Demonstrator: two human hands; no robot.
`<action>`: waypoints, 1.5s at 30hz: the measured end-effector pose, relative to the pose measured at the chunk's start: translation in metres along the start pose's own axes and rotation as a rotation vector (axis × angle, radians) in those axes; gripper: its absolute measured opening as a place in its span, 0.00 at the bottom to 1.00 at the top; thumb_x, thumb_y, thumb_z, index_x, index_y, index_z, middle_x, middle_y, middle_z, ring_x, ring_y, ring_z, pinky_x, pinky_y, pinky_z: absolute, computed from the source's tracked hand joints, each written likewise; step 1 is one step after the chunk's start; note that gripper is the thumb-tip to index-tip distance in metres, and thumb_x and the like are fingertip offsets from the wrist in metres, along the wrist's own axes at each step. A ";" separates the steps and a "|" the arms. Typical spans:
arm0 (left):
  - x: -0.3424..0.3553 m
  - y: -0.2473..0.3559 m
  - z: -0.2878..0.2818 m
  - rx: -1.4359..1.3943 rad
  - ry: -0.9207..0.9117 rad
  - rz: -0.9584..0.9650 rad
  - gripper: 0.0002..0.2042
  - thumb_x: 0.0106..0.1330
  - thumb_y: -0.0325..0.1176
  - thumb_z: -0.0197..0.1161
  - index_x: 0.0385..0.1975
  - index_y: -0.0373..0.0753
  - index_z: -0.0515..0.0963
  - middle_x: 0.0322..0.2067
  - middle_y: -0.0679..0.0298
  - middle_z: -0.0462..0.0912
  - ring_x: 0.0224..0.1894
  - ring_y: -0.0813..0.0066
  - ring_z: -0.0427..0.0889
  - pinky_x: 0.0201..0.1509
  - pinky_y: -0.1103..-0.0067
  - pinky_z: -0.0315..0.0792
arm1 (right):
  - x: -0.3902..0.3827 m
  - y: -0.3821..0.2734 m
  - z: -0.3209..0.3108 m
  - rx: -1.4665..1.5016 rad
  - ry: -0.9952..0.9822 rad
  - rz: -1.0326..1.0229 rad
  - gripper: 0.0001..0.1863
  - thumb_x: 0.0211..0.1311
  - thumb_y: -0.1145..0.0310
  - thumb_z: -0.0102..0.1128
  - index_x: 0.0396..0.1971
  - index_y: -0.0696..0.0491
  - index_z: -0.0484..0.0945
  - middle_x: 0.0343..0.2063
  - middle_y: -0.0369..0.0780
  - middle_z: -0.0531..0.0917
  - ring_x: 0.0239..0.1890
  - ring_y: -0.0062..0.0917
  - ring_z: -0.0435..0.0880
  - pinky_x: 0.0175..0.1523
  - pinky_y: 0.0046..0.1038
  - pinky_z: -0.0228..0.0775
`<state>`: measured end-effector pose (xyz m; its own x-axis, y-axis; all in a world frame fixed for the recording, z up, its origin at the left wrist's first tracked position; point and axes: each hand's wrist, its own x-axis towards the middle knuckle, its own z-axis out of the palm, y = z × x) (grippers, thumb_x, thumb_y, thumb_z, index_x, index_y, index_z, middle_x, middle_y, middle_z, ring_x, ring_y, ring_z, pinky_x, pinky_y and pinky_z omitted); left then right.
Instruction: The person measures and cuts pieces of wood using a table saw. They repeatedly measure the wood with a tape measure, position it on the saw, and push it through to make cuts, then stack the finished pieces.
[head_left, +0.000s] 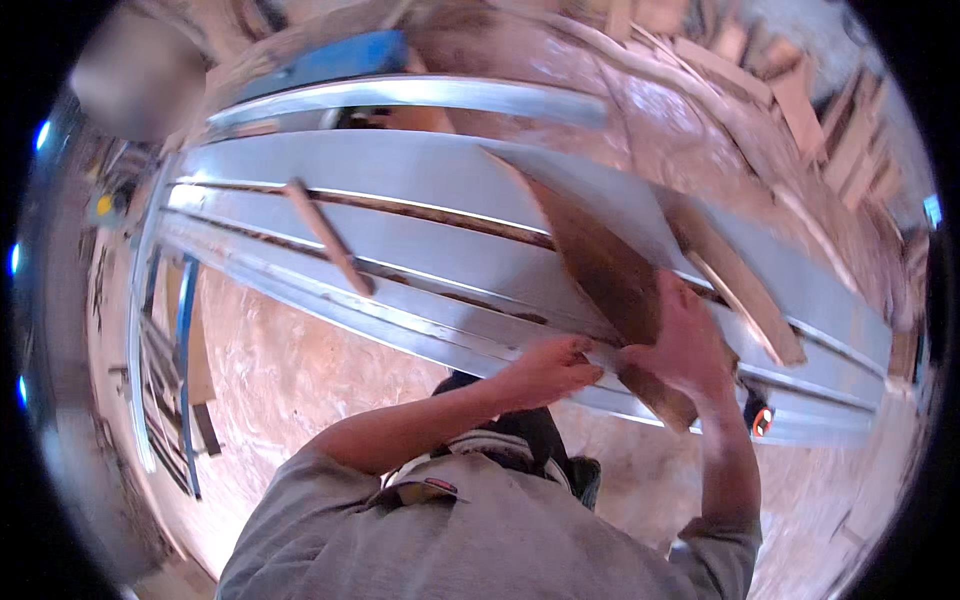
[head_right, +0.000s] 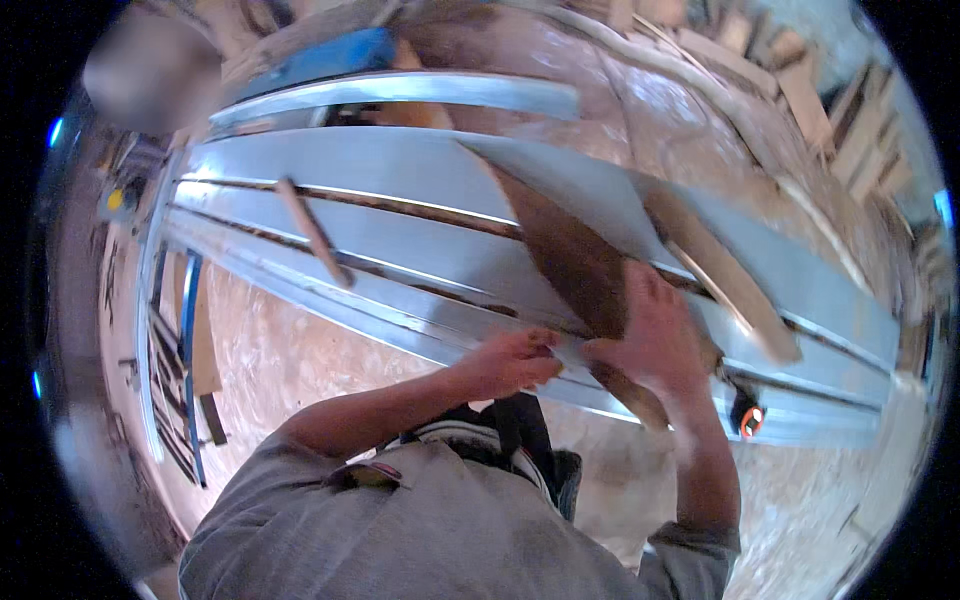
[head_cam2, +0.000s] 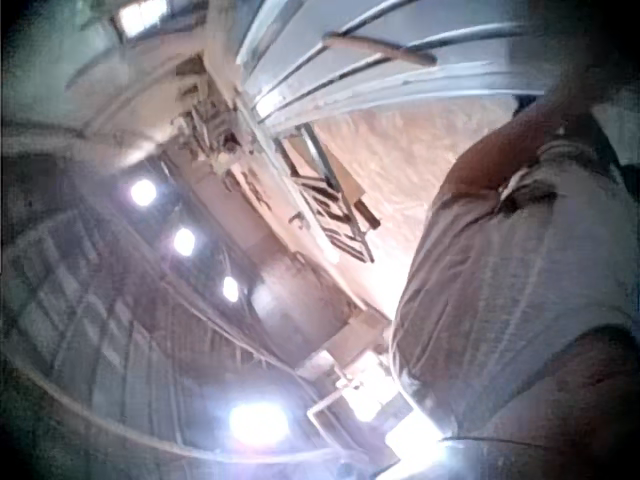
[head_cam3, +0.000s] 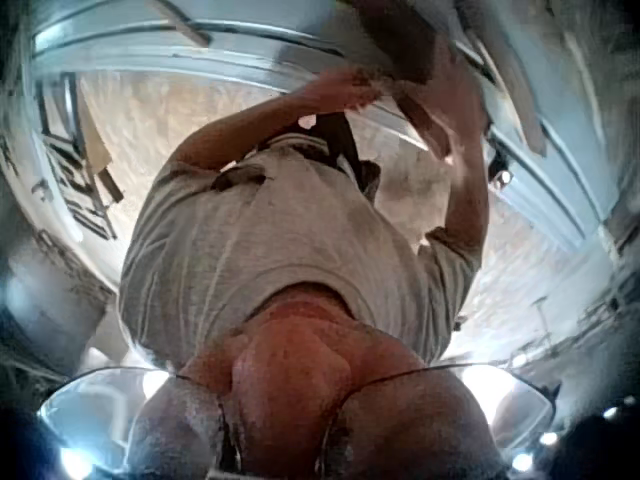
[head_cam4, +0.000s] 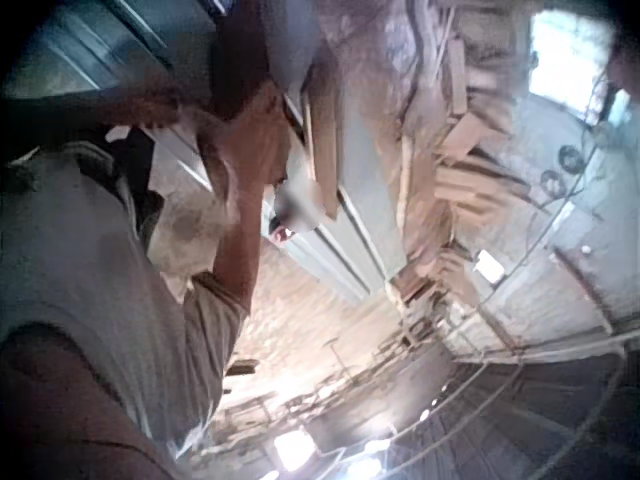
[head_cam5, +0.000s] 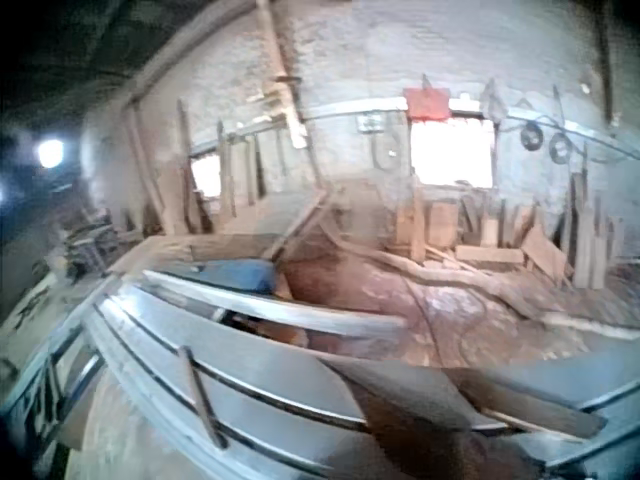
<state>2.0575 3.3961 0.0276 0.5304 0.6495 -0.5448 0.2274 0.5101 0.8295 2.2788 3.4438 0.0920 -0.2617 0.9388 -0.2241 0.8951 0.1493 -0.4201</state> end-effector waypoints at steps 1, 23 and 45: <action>0.003 -0.003 -0.002 -0.055 -0.028 -0.050 0.20 0.70 0.43 0.59 0.50 0.32 0.75 0.40 0.58 0.81 0.41 0.69 0.80 0.44 0.73 0.77 | 0.009 0.002 -0.003 0.087 -0.025 0.069 0.51 0.40 0.52 0.77 0.62 0.62 0.62 0.61 0.56 0.69 0.64 0.49 0.67 0.67 0.42 0.61; -0.169 -0.112 -0.014 -0.466 0.059 0.005 0.29 0.60 0.34 0.67 0.59 0.30 0.67 0.48 0.59 0.80 0.50 0.70 0.77 0.54 0.74 0.72 | -0.063 -0.133 0.114 0.317 0.013 0.389 0.27 0.63 0.50 0.60 0.47 0.61 0.78 0.40 0.55 0.82 0.48 0.46 0.81 0.54 0.40 0.72; -0.394 -0.185 -0.284 -0.509 0.959 0.106 0.37 0.69 0.61 0.55 0.56 0.25 0.70 0.49 0.58 0.79 0.53 0.70 0.75 0.58 0.74 0.69 | 0.104 -0.476 0.277 1.438 -0.237 0.043 0.20 0.60 0.56 0.66 0.41 0.60 0.80 0.35 0.36 0.82 0.37 0.20 0.78 0.43 0.30 0.69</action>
<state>1.5744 3.2061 0.0537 -0.3804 0.7608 -0.5258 -0.2636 0.4557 0.8502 1.7252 3.3843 0.0248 -0.4238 0.8412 -0.3358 -0.1857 -0.4435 -0.8768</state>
